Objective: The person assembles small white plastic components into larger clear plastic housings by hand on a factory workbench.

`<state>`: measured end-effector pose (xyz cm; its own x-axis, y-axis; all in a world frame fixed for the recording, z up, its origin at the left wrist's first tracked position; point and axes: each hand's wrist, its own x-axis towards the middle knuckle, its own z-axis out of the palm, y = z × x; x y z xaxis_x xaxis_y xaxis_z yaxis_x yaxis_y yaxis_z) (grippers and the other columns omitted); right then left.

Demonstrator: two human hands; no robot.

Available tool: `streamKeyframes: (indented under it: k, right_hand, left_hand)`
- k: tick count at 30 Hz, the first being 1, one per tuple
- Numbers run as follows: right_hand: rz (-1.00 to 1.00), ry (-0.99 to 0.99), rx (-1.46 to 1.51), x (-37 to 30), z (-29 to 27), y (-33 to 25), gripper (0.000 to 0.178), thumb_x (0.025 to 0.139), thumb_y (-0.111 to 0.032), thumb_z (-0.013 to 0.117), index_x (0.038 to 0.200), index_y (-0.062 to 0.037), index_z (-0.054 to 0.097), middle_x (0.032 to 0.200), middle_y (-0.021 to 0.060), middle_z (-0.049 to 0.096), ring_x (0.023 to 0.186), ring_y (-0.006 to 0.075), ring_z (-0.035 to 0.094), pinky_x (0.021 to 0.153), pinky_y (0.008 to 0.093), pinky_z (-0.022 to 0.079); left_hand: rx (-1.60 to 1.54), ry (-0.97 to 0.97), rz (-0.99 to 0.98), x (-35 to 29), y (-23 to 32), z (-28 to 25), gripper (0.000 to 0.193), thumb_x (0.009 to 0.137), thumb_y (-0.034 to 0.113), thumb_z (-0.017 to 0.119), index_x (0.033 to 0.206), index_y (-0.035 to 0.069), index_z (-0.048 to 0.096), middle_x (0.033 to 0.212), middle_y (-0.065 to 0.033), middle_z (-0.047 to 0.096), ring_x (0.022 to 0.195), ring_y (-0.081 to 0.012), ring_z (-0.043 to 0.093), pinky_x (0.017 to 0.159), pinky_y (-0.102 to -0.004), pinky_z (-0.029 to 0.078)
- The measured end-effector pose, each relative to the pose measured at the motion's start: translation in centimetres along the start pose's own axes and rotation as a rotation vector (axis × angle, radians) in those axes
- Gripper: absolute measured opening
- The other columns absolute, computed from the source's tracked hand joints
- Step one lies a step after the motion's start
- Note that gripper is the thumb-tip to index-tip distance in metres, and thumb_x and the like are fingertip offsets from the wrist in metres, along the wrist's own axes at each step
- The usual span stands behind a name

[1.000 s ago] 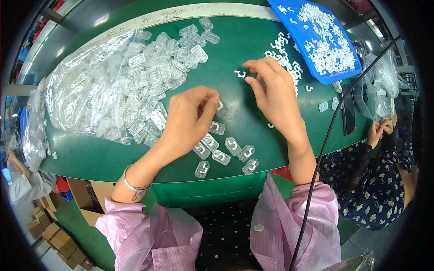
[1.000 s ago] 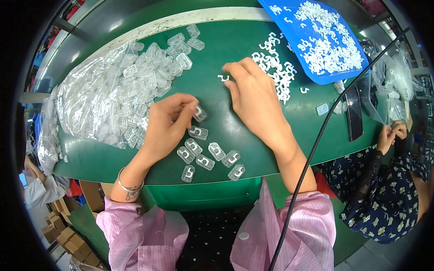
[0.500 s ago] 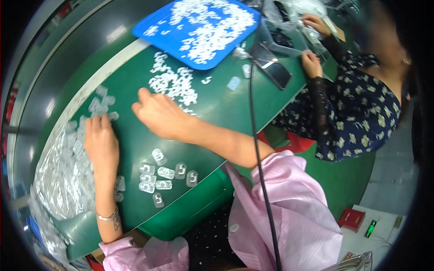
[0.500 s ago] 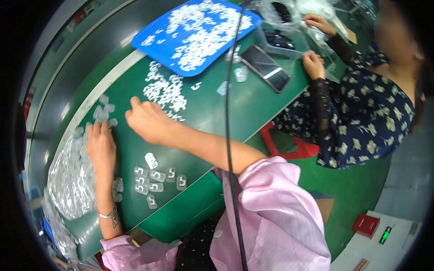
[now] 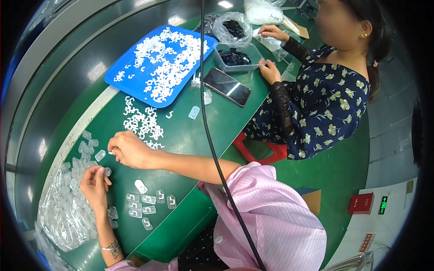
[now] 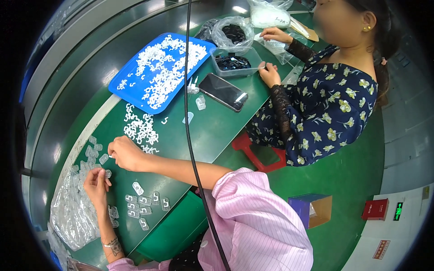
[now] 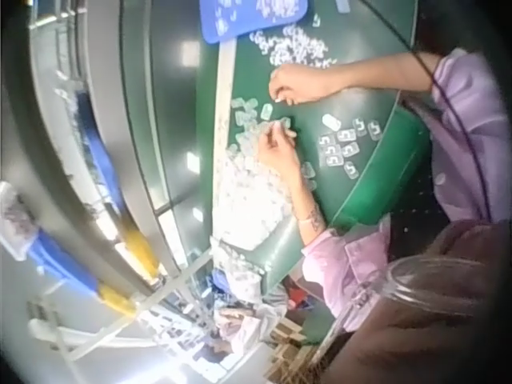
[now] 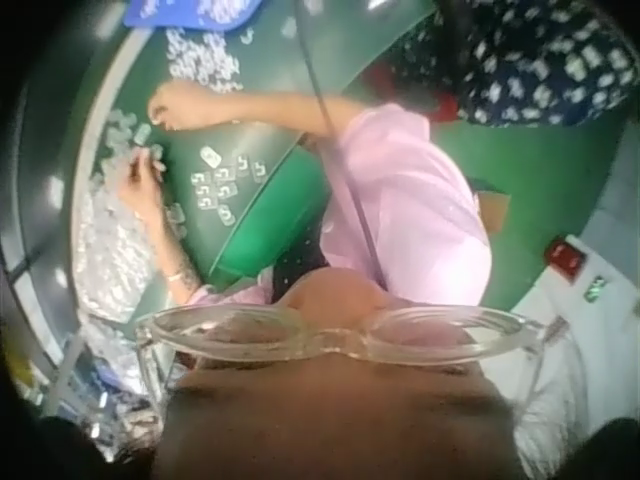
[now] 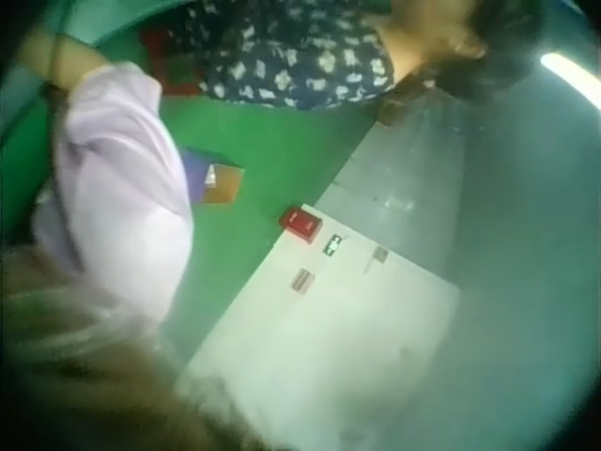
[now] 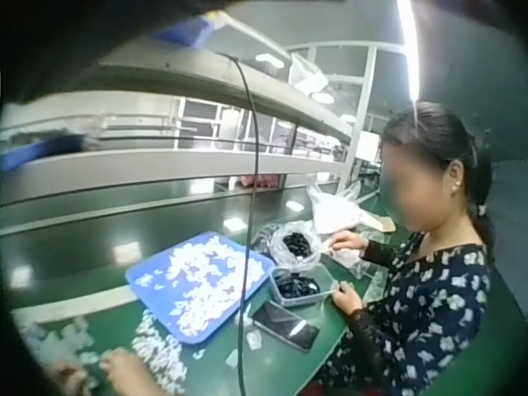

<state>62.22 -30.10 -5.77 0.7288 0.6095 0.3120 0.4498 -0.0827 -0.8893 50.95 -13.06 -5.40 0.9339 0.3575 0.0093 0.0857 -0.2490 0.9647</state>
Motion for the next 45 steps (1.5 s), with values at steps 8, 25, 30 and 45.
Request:
streamKeyframes:
  k: [8, 25, 30, 45]
  right_hand:
    - [0.265, -0.106, 0.620, 0.4, 0.1, -0.2, 0.009, 0.088, 0.003, 0.057, 0.093, 0.0089, 0.062, 0.079, 0.0139, 0.066, 0.065, 0.0185, 0.068, 0.051, 0.0267, 0.055]
    - [0.442, -0.372, 0.912, -1.3, 2.7, -0.9, 0.012, 0.090, -0.006, 0.063, 0.095, 0.0042, 0.058, 0.079, 0.0109, 0.065, 0.069, 0.0164, 0.067, 0.061, 0.0260, 0.058]
    - [0.425, -0.316, 0.923, -1.8, 1.3, -1.2, 0.018, 0.089, -0.009, 0.065, 0.101, 0.0029, 0.062, 0.084, 0.0119, 0.068, 0.070, 0.0172, 0.068, 0.063, 0.0288, 0.059]
    - [0.209, -0.145, 0.370, -2.4, 1.6, -3.3, 0.005, 0.083, 0.001, 0.067, 0.088, 0.0030, 0.066, 0.089, 0.0062, 0.063, 0.070, 0.0061, 0.058, 0.052, 0.0179, 0.043]
  left_hand:
    - [-0.317, -0.020, -0.103, -2.3, 0.1, 0.7, 0.022, 0.090, 0.004, 0.062, 0.107, -0.009, 0.059, 0.080, -0.0107, 0.065, 0.061, -0.0122, 0.061, 0.054, -0.0200, 0.046]
    - [-0.622, -0.022, -0.130, -3.7, -0.4, 0.2, 0.018, 0.089, 0.009, 0.065, 0.102, -0.001, 0.058, 0.093, -0.0074, 0.064, 0.069, -0.0072, 0.055, 0.055, -0.0181, 0.040]
    - [-0.485, 0.056, -0.127, -4.2, -0.7, -0.1, 0.028, 0.087, 0.006, 0.065, 0.112, -0.002, 0.055, 0.087, -0.0070, 0.063, 0.060, -0.0075, 0.053, 0.048, -0.0173, 0.036]
    - [-0.524, -0.058, -0.086, -5.4, 0.6, 0.8, 0.027, 0.096, -0.002, 0.045, 0.119, -0.015, 0.051, 0.100, -0.0220, 0.066, 0.093, -0.0266, 0.069, 0.078, -0.0289, 0.058]
